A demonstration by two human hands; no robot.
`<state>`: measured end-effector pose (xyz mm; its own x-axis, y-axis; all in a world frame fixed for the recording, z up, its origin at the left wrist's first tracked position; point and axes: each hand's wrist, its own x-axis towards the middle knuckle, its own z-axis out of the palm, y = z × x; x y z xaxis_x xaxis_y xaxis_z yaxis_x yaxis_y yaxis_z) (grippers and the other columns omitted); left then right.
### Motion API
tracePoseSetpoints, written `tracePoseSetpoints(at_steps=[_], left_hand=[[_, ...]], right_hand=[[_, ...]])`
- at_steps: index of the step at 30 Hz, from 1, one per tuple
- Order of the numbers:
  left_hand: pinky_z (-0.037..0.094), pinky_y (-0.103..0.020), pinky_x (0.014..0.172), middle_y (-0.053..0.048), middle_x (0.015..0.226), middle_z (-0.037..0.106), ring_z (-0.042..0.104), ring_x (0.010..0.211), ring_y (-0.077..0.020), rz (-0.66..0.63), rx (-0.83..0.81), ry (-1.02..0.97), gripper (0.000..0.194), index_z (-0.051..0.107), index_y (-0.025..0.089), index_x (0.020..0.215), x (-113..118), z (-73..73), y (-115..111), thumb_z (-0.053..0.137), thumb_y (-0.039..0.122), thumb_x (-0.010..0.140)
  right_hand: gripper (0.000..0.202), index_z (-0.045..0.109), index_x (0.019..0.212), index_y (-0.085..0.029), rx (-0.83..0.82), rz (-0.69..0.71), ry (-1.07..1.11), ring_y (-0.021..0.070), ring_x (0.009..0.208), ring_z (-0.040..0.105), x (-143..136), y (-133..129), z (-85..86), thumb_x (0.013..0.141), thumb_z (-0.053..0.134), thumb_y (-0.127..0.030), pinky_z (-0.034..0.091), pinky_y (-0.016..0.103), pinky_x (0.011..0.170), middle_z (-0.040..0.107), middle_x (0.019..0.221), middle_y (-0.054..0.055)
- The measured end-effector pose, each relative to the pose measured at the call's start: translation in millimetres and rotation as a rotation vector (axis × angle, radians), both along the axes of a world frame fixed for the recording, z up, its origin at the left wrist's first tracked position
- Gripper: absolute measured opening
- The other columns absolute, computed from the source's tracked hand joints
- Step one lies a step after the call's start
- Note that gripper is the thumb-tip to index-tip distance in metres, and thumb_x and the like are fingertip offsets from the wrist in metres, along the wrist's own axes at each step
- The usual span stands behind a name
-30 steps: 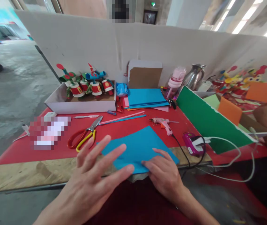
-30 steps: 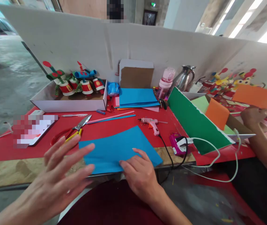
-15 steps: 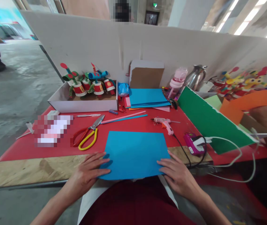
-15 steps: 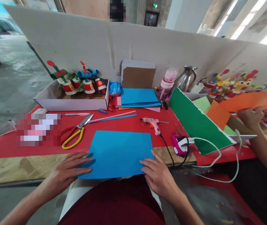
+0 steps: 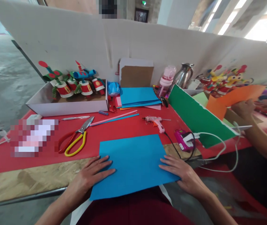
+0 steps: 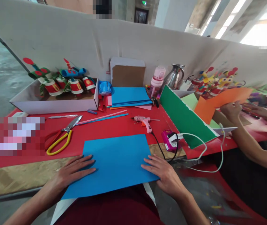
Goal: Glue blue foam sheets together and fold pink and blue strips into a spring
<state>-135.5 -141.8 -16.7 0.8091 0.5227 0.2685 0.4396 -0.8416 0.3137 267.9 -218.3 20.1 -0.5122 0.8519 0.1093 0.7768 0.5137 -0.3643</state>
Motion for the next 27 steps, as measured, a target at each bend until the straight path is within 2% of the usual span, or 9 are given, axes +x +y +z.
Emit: tracePoseSetpoints(at_steps=[3,6,11,13,15,17,21,24,27], left_hand=[[0.036,-0.047,0.108,0.001,0.143,0.047,0.037,0.135,-0.0222,0.004,-0.006,0.039,0.063,0.045,0.039,0.135,-5.6,5.2,0.8,0.037,0.003,0.084],[0.035,-0.047,0.108,0.002,0.143,0.046,0.036,0.136,-0.0224,-0.052,-0.052,0.101,0.066,0.051,0.038,0.130,-10.4,14.7,4.6,0.036,-0.001,0.079],[0.037,-0.043,0.107,0.000,0.130,0.059,0.046,0.128,-0.0222,0.000,-0.192,0.186,0.051,0.067,0.032,0.109,1.9,42.8,11.7,0.039,0.001,0.078],[0.043,-0.039,0.100,-0.005,0.120,0.065,0.055,0.117,-0.0217,0.074,-0.216,0.215,0.044,0.067,0.026,0.106,17.5,51.4,13.5,0.037,0.004,0.082],[0.049,-0.037,0.089,-0.008,0.110,0.067,0.062,0.101,-0.0217,0.161,-0.204,0.254,0.034,0.065,0.022,0.109,35.8,52.9,14.5,0.038,0.014,0.089],[0.049,-0.039,0.087,-0.010,0.115,0.064,0.060,0.103,-0.0245,0.223,-0.141,0.274,0.035,0.057,0.021,0.122,52.8,45.9,14.1,0.046,0.032,0.091],[0.033,-0.050,0.105,-0.016,0.146,0.040,0.033,0.135,-0.0336,0.234,0.061,0.294,0.086,0.032,0.018,0.144,72.8,15.8,7.0,0.061,0.059,0.074],[0.026,-0.054,0.109,-0.016,0.150,0.033,0.026,0.139,-0.0343,0.326,0.160,0.328,0.088,0.032,0.018,0.145,75.2,-3.2,-2.9,0.061,0.062,0.073],[0.026,-0.053,0.110,-0.017,0.149,0.034,0.028,0.138,-0.0344,0.409,0.228,0.306,0.083,0.036,0.017,0.143,70.9,-10.4,-11.7,0.058,0.062,0.076]], right_hand=[[0.044,0.059,0.126,-0.027,-0.064,0.002,-0.041,0.0305,0.130,0.044,-4.4,1.4,7.4,0.082,0.059,-0.032,0.035,0.058,0.106,0.055,0.135,0.007],[0.052,0.060,0.123,-0.028,-0.133,0.003,-0.046,0.0335,0.128,0.046,-10.6,4.3,19.6,0.080,0.060,-0.056,0.032,0.063,0.105,0.054,0.135,0.009],[0.035,0.066,0.114,-0.023,-0.028,-0.064,-0.057,0.0234,0.110,0.060,-33.8,29.6,21.8,0.091,0.051,-0.044,0.029,0.053,0.110,0.069,0.112,0.008],[0.050,0.058,0.125,-0.020,-0.013,-0.007,-0.088,0.0251,0.120,0.053,-49.5,46.0,16.2,0.085,0.057,-0.050,0.027,0.051,0.112,0.062,0.124,0.011],[0.079,0.042,0.139,-0.020,-0.041,0.077,-0.135,0.0295,0.135,0.035,-65.0,60.7,9.6,0.075,0.063,-0.061,0.021,0.053,0.114,0.047,0.142,0.012],[0.097,0.029,0.146,-0.022,-0.075,0.138,-0.186,0.0323,0.141,0.021,-76.9,70.6,2.8,0.068,0.063,-0.069,0.014,0.055,0.114,0.033,0.151,0.011],[0.103,0.024,0.148,-0.026,-0.063,0.159,-0.254,0.0361,0.142,0.012,-86.1,73.4,-11.0,0.064,0.062,-0.073,0.009,0.059,0.113,0.023,0.155,0.009],[0.102,0.021,0.148,-0.029,0.013,0.120,-0.283,0.0369,0.142,0.013,-86.2,67.9,-20.3,0.065,0.065,-0.069,0.011,0.060,0.112,0.020,0.155,0.008],[0.102,0.017,0.149,-0.029,0.079,0.091,-0.304,0.0349,0.142,0.013,-84.0,62.8,-26.1,0.067,0.070,-0.060,0.014,0.057,0.113,0.019,0.156,0.007]])
